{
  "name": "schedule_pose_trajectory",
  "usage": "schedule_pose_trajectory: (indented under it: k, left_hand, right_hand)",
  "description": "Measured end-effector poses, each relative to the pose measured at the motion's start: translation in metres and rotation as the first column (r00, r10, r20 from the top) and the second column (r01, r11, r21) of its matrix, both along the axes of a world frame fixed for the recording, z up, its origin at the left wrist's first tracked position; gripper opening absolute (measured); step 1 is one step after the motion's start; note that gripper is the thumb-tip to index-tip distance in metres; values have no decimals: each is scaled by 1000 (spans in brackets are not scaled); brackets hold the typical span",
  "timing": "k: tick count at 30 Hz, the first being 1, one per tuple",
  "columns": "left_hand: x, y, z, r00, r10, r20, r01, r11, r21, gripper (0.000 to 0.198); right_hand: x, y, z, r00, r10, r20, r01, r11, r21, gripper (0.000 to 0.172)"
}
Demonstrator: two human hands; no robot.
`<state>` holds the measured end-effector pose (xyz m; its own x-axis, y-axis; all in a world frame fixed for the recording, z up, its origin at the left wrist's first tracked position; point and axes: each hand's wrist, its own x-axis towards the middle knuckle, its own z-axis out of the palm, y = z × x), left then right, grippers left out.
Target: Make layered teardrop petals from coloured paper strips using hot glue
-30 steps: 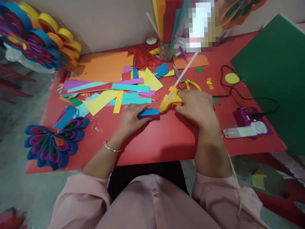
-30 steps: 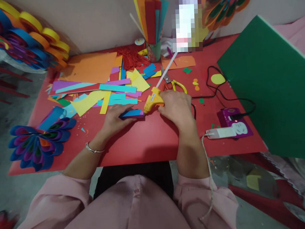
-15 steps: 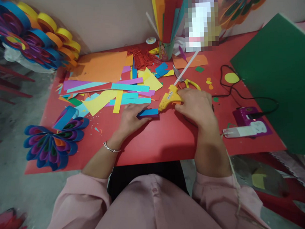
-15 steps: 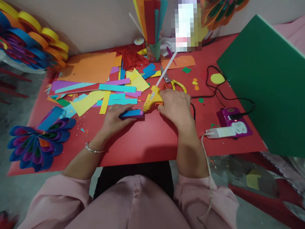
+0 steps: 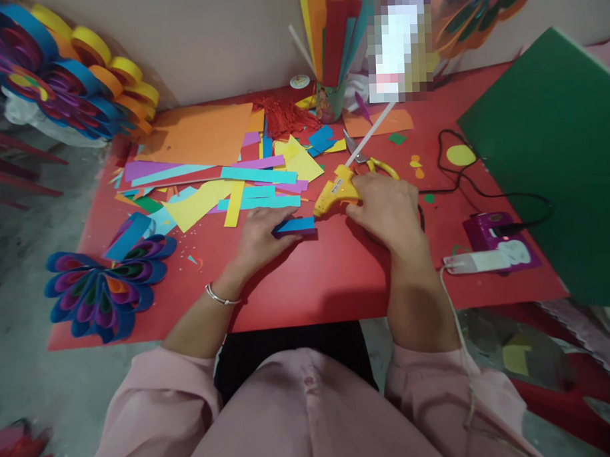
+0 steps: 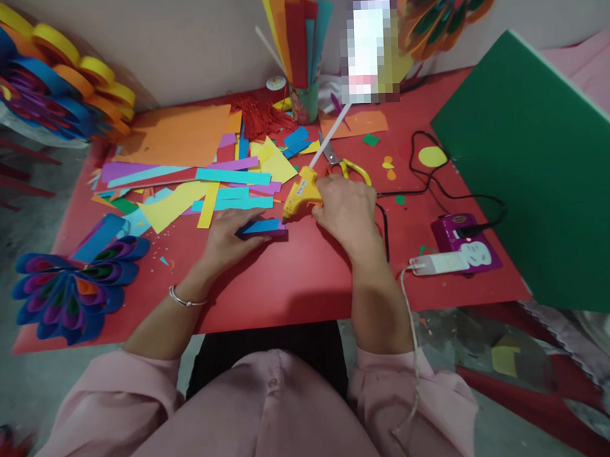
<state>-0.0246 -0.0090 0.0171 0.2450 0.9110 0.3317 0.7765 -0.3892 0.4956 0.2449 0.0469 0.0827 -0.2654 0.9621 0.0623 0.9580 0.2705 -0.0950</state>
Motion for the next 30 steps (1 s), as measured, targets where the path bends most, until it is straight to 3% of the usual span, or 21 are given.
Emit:
schedule_pose_trajectory:
  k: [6, 30]
  left_hand:
    - [0, 0, 2, 1000, 11, -29, -12, 999, -38, 56]
    - [-1, 0, 3, 1000, 16, -16, -17, 999, -42, 56]
  right_hand:
    - [0, 1, -3, 999, -9, -52, 9, 1000, -12, 34]
    - [2, -4, 7, 1000, -20, 13, 21, 998, -63, 35]
